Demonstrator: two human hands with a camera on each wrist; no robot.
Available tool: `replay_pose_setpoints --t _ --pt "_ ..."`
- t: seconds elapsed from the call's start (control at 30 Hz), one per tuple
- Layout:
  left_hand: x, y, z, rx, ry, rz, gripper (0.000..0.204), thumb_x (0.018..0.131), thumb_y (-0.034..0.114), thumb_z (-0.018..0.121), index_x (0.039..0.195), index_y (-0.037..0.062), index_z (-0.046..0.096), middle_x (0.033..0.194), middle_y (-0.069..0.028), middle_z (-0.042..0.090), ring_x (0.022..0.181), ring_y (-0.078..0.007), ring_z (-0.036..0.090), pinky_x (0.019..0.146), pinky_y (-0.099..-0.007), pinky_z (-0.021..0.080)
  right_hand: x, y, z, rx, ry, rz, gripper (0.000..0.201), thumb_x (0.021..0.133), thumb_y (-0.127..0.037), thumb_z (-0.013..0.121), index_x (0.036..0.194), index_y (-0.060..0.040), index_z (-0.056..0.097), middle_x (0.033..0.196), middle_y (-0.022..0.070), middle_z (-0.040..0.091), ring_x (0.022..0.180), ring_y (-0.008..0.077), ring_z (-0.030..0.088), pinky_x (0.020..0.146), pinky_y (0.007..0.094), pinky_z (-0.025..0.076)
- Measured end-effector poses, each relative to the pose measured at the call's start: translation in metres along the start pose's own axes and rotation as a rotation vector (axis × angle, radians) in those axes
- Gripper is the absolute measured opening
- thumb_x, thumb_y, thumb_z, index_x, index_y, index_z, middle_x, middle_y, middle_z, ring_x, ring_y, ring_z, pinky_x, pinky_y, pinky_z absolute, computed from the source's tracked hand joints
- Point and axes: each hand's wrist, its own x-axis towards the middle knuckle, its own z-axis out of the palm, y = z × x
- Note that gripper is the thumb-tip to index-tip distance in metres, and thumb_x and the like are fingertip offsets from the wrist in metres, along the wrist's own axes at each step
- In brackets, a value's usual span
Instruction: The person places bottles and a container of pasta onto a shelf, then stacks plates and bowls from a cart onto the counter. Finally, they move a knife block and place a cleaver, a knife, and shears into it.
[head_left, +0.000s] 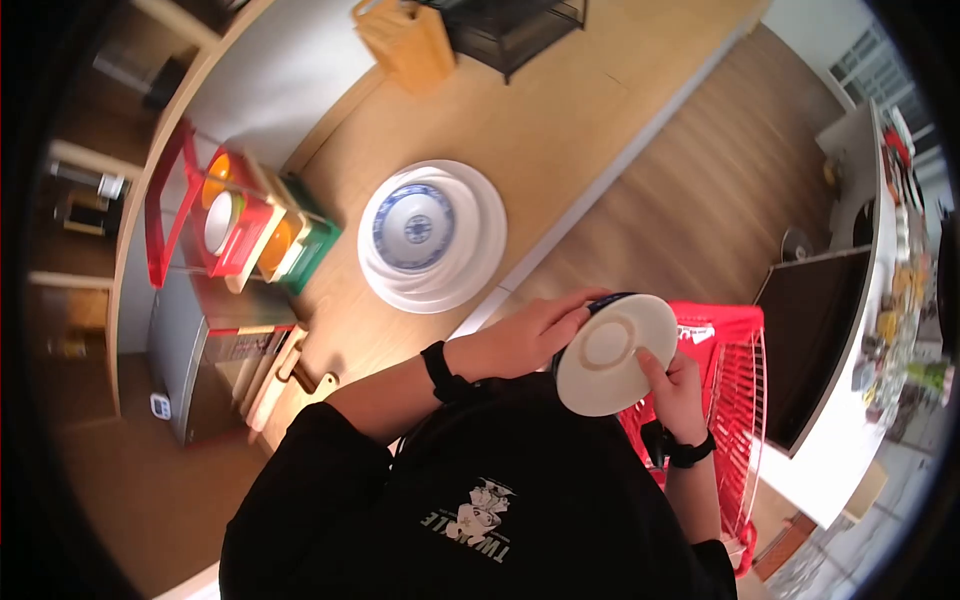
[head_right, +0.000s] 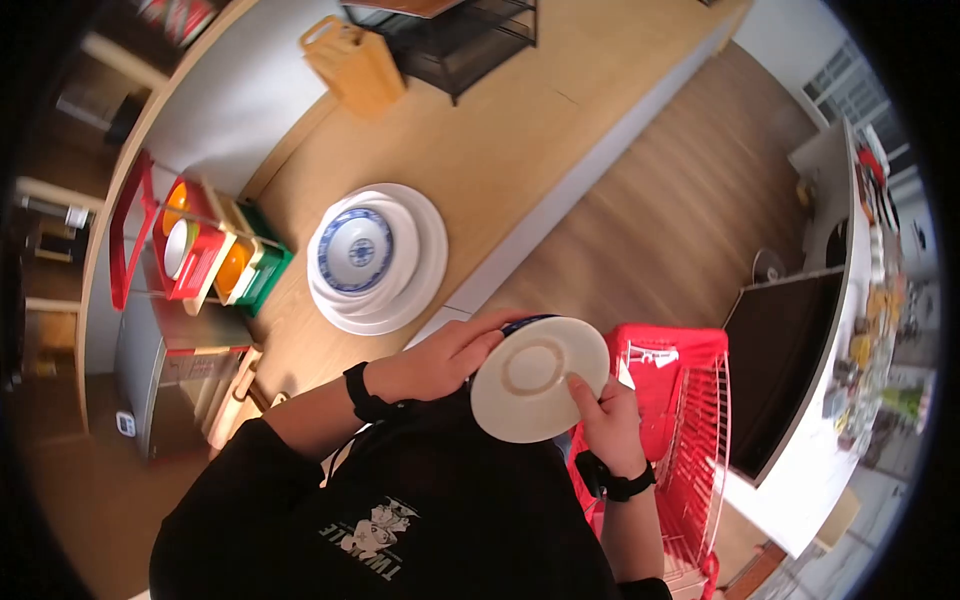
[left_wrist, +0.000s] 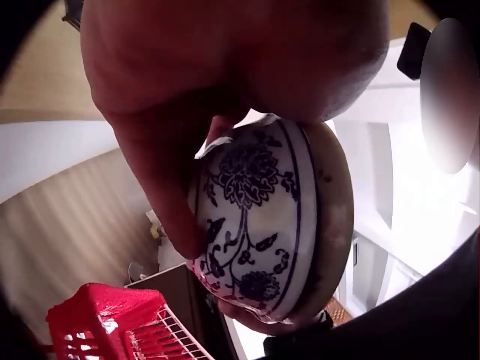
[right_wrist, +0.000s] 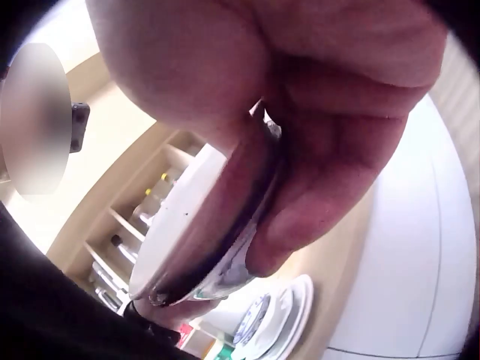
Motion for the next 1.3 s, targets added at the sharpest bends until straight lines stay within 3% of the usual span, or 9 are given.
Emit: replay_pose_setpoints --t 0.13,0.27,0.47,0.57,0.67,0.73,0.83,0.93,1.3 --pt "-0.048 -0.01 -0.034 -0.083 0.23 0.136 0.044 0.107 0.027 0.037 0.144 0.0043 0.045 0.113 -0.0173 0.068 0.1 -0.0225 0.066 0.091 -0.0357 0.048 0.016 -0.026 0.049 -0.312 -0.042 -0.117 0.025 0.101 -0.017 0.059 0.114 0.0041 0.066 0.091 0.0109 0.073 0.08 0.0113 0.067 0.069 0.0272 0.052" --pt "-0.091 -0.012 -0.063 -0.012 0.255 -0.107 0.045 0.107 0.021 0.036 0.147 0.0017 0.041 0.136 -0.0138 0.057 0.125 -0.0183 0.052 0.108 -0.0322 0.037 0.021 -0.049 0.092 -0.451 -0.009 -0.243 0.028 0.102 -0.016 0.056 0.124 -0.0004 0.062 0.084 0.0109 0.072 0.071 0.0119 0.068 0.063 0.028 0.052" --pt "-0.123 -0.038 -0.085 -0.086 0.322 0.027 0.047 0.106 0.026 0.039 0.145 0.0005 0.041 0.126 -0.0168 0.06 0.117 -0.021 0.057 0.102 -0.0345 0.042 0.02 -0.041 0.129 -0.322 -0.006 -0.31 0.028 0.103 -0.015 0.053 0.127 -0.0024 0.06 0.08 0.0042 0.069 0.065 0.0077 0.064 0.057 0.0235 0.049" --pt "-0.134 -0.066 -0.1 -0.056 0.452 -0.1 0.05 0.105 0.025 0.039 0.148 -0.0007 0.035 0.129 -0.0223 0.056 0.124 -0.0229 0.054 0.106 -0.0346 0.039 0.008 -0.05 0.13 0.064 0.043 -0.136 0.021 0.104 -0.016 0.051 0.118 -0.0017 0.06 0.074 0.0017 0.066 0.045 0.0062 0.053 0.038 0.0206 0.038" --pt "-0.14 -0.065 -0.127 0.105 0.625 -0.101 0.046 0.105 0.025 0.04 0.143 -0.001 0.036 0.116 -0.0262 0.062 0.116 -0.0313 0.061 0.099 -0.0382 0.046 -0.003 -0.046 0.121 0.114 0.183 -0.209 0.021 0.105 -0.019 0.051 0.114 -0.0034 0.06 0.07 0.0003 0.063 0.04 0.0045 0.046 0.033 0.0195 0.031" --pt "-0.137 -0.072 -0.151 0.369 0.751 -0.274 0.035 0.105 0.024 0.039 0.13 -0.0004 0.041 0.092 -0.0253 0.067 0.086 -0.0358 0.071 0.076 -0.0424 0.056 -0.011 -0.043 0.116 0.073 0.236 -0.216 0.021 0.105 -0.019 0.05 0.115 -0.0031 0.06 0.07 -0.0003 0.062 0.04 0.0043 0.046 0.032 0.0191 0.031" --pt "-0.125 -0.075 -0.169 0.071 0.907 -0.251 0.024 0.105 0.022 0.039 0.115 0.001 0.044 0.072 -0.0214 0.066 0.055 -0.0343 0.067 0.052 -0.0442 0.053 -0.018 -0.027 0.108 0.087 0.329 -0.225 0.022 0.105 -0.019 0.05 0.117 -0.0034 0.06 0.072 -0.0009 0.062 0.041 0.0033 0.046 0.032 0.0185 0.031" --pt "-0.12 -0.088 -0.188 0.182 0.943 -0.321 0.02 0.105 0.021 0.039 0.111 0.0024 0.044 0.071 -0.0205 0.065 0.05 -0.0285 0.065 0.046 -0.0398 0.051 -0.029 -0.016 0.107 0.082 0.382 -0.196 0.022 0.105 -0.02 0.051 0.118 -0.0039 0.06 0.072 -0.0008 0.062 0.041 0.0031 0.046 0.032 0.0182 0.031" --pt "-0.114 -0.131 -0.192 0.532 0.966 -0.389 0.037 0.103 0.021 0.042 0.137 0.0062 0.042 0.086 -0.028 0.069 0.08 -0.0475 0.066 0.071 -0.0576 0.052 -0.041 -0.014 0.113 0.109 0.323 -0.14 0.023 0.104 -0.019 0.053 0.121 -0.0034 0.06 0.08 -0.0007 0.065 0.054 0.0028 0.053 0.042 0.0182 0.038"
